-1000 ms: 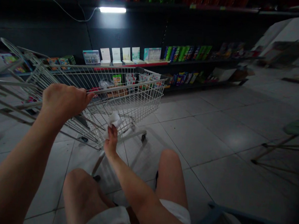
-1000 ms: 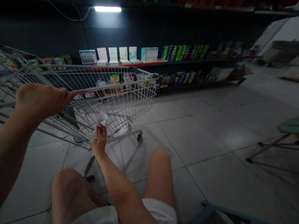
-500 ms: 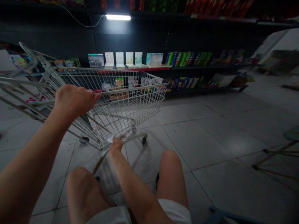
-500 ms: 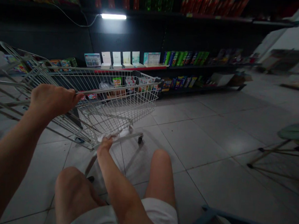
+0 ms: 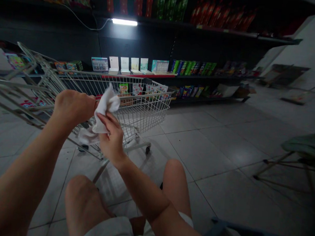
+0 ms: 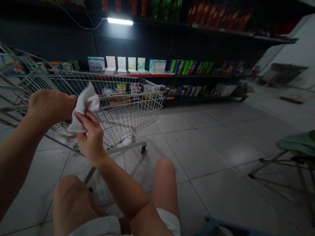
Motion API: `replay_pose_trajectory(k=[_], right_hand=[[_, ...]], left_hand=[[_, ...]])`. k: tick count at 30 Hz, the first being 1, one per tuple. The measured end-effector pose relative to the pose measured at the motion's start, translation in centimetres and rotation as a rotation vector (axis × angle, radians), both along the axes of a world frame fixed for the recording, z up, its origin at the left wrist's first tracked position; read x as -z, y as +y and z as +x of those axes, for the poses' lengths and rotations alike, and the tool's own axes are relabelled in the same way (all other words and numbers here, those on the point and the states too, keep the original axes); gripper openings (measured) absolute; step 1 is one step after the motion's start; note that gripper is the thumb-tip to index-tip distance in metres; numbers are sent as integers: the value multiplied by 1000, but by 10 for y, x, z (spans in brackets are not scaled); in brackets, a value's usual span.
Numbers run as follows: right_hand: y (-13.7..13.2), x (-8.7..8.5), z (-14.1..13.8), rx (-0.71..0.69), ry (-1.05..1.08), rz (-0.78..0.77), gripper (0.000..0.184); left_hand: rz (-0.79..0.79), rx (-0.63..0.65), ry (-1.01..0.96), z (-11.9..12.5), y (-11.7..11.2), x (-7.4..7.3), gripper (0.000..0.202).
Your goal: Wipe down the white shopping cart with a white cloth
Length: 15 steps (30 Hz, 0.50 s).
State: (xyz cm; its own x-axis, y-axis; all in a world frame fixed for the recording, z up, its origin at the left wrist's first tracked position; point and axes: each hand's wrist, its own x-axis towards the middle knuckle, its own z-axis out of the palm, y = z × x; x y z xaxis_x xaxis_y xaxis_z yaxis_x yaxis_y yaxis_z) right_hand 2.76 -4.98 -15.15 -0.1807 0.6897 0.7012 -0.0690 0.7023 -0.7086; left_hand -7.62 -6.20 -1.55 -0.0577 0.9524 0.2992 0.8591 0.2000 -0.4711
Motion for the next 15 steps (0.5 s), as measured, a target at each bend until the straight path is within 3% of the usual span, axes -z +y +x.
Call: replay_pose_trajectory(k=[3,6,11,13,15], right_hand=[[33,-14,1,250,-176,339,49],[95,-11,21,328,-345,467,50],[201,8,102,573,-297,287,51],[216,10,120,663,-274,198,52],[212,7,116,665,-308,242,52]], left_hand=[[-8,0,-8,-1,-5,-1,65],[-24,13,-7,-5,-11,-3,75],[-48,-10,50,-19,-21,-4,77],[-54,-17,89,-22,-24,-4,76],[-59,-36,120,-24,-28,-5,74]])
